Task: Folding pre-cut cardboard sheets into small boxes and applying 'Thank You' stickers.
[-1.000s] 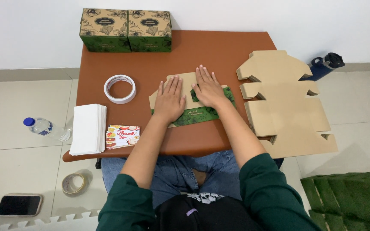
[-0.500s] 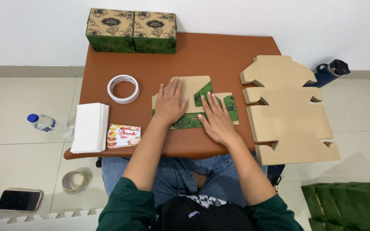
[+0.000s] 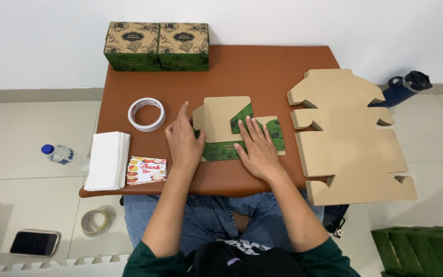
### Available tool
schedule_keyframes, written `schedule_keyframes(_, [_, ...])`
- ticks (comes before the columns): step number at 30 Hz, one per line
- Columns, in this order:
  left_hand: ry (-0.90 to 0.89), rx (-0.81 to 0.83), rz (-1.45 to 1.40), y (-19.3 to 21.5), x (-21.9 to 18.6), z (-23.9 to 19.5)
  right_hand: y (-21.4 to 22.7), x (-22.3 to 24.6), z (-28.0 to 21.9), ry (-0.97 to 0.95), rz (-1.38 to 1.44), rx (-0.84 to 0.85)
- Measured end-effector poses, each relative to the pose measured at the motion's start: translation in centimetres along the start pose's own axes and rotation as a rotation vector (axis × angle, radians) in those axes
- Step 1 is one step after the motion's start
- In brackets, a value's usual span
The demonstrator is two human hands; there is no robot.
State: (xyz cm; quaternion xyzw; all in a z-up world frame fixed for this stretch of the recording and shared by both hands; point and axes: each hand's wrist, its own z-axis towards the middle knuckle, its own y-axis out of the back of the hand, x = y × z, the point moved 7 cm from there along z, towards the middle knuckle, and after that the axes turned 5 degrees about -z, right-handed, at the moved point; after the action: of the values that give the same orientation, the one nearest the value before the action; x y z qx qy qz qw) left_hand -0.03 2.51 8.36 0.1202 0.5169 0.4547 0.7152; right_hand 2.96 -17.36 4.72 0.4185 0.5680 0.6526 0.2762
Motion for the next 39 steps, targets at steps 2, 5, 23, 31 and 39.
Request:
schedule_keyframes(2, [-0.013,0.1,0.009,-0.7,-1.0,0.0,-0.1,-0.2,0.0,-0.002,0.006,0.001])
schedule_keyframes(5, [-0.064,0.242,0.078,-1.9,-2.1,-0.9,-0.3,-0.2,0.2,0.003,-0.003,0.011])
schedule_keyframes(23, [-0.013,0.805,0.417,-12.3,3.3,5.6,-0.6,-0.5,0.3,0.015,-0.012,0.017])
schedule_keyframes(31, [-0.165,0.577,0.262,-9.8,2.5,9.4,-0.2,0.2,-0.3,0.031,-0.006,-0.001])
schedule_keyframes(39, [-0.223,0.489,0.271,-10.0,2.8,10.1,-1.4,4.8,-5.6,0.273,-0.057,-0.217])
